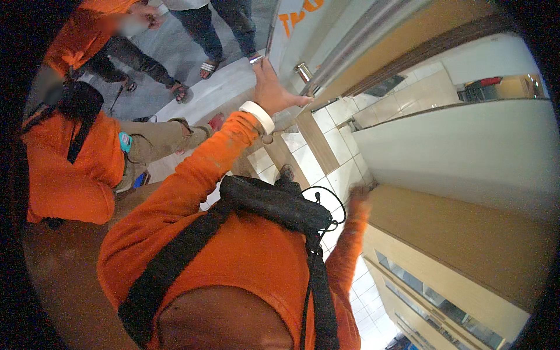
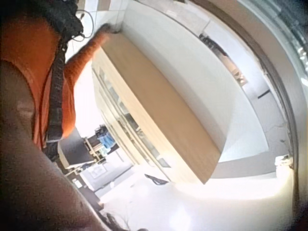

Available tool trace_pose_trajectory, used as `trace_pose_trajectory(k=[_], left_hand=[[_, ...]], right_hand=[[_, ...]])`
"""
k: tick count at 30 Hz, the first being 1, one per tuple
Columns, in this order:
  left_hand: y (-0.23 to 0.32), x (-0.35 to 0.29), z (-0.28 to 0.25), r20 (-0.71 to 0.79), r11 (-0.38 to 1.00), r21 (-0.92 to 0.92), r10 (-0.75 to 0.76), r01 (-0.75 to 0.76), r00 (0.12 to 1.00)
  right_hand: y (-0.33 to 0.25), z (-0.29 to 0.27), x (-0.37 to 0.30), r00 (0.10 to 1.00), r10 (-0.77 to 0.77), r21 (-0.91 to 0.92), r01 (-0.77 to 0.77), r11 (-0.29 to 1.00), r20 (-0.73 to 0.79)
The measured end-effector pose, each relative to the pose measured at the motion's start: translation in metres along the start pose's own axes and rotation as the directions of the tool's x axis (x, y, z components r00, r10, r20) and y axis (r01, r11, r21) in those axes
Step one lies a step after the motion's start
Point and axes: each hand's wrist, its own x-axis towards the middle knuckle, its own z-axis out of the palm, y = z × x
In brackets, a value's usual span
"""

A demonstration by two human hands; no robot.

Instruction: The person installs a large metallic door handle onto a white door by aligning the handle, inserting screws, and tightening them with an Allen key and a screwdriver while another person assists by holding parts.

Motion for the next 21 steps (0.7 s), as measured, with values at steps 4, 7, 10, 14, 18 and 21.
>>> trace_pose_trajectory(k=[4, 7, 10, 14, 18, 21], left_hand=[[-0.005, -0.002, 0.007, -0.058, 0.993, 0.067, 0.097, -0.093, 0.994], [-0.018, 0.001, 0.015, -0.151, 0.970, 0.129, 0.224, -0.205, 0.963], [-0.017, -0.001, 0.008, -0.146, 0.973, 0.166, 0.187, -0.163, 0.971], [-0.014, -0.001, 0.001, -0.123, 0.975, 0.171, 0.164, -0.142, 0.979], [-0.015, -0.001, 0.001, -0.119, 0.974, 0.187, 0.152, -0.128, 0.981], [-0.017, -0.001, 0.013, -0.149, 0.965, 0.246, 0.129, -0.090, 0.980]], right_hand=[[-0.301, -0.132, -0.002, 0.800, -0.600, 0.392, 0.556, 0.732, -0.014], [-0.397, -0.099, 0.003, 0.290, -0.957, 0.010, 0.957, 0.290, 0.017], [-0.458, -0.054, 0.006, 0.544, -0.795, -0.252, 0.836, 0.487, 0.270], [-0.476, -0.043, 0.015, 0.644, -0.630, -0.296, 0.763, 0.575, 0.435], [-0.470, -0.040, 0.018, 0.584, -0.778, -0.280, 0.806, 0.522, 0.230], [-0.466, -0.040, 0.011, 0.289, -0.931, -0.223, 0.915, 0.337, -0.223]])
